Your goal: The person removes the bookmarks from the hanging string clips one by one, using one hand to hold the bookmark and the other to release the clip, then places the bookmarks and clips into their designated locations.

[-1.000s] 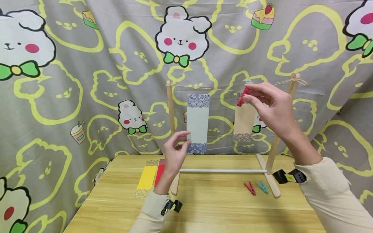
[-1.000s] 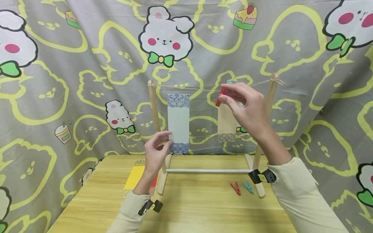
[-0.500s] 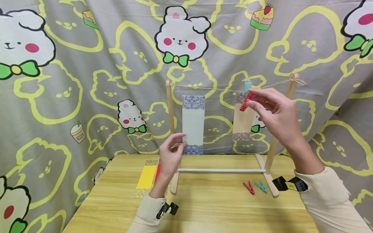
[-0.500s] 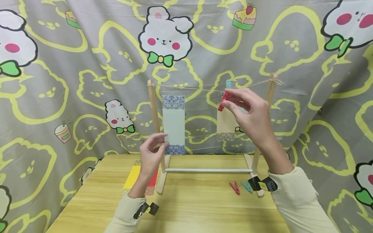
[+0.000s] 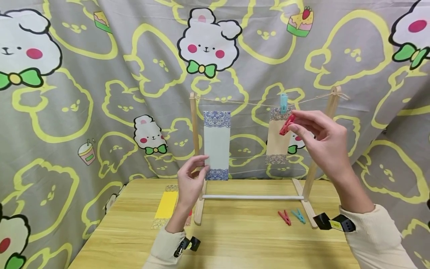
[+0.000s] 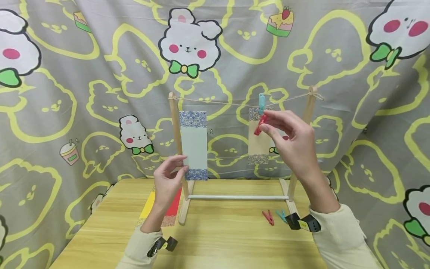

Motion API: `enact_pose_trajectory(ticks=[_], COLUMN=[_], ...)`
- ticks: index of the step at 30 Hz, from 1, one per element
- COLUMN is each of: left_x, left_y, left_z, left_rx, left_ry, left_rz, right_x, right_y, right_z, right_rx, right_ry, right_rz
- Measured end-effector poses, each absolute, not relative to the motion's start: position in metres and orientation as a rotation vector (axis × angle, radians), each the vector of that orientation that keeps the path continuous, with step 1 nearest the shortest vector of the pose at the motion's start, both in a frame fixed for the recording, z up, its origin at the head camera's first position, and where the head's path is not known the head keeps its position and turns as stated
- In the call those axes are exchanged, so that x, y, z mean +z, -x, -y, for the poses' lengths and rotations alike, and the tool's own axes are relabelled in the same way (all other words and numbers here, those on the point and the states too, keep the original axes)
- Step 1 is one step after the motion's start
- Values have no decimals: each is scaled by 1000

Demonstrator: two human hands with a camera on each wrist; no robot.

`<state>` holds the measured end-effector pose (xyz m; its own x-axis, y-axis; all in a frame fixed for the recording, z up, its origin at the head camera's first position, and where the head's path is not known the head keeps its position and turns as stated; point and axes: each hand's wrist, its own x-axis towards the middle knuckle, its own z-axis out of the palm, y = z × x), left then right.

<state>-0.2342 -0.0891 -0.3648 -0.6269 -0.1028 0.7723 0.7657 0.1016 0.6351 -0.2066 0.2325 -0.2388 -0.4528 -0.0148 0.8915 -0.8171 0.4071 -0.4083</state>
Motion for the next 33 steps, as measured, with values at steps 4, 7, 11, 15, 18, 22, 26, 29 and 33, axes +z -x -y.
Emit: enact_pose_trajectory(ticks=[4,7,11,15,18,22,26,29,33], left_x=[-367,-369,-366,-361,-356,-356,-359,-361,-362], left_y=[231,228,221,213,205,200,197,194,192], left_z=[94,98,101,105,107,112,117,120,122], left_rx=[-1600,-1588,-1566,-1547,-1527,-1518,-1518,-1518,-1516], left_ry=[640,632,616,614,615,598,581,565,557], left_rz=[1702,1707,1711,1706,1704,1712,1721,1725,1726], right_x=[-245,-247,-250,-256,-261,-268,-275,-279,-283], right_y=[202,199,196,195,195,193,191,190,187], right_z=[-234,-235,-236,-237,-239,-241,-243,-242,-243], right_rx=[1164,1174,1185,1221,1287,1335,1353,1383,1432], right_ry=[-713,-711,-713,-719,-731,-738,-720,-719,-743], right_rz=[1780,1771,1765,1736,1687,1657,1661,1646,1604])
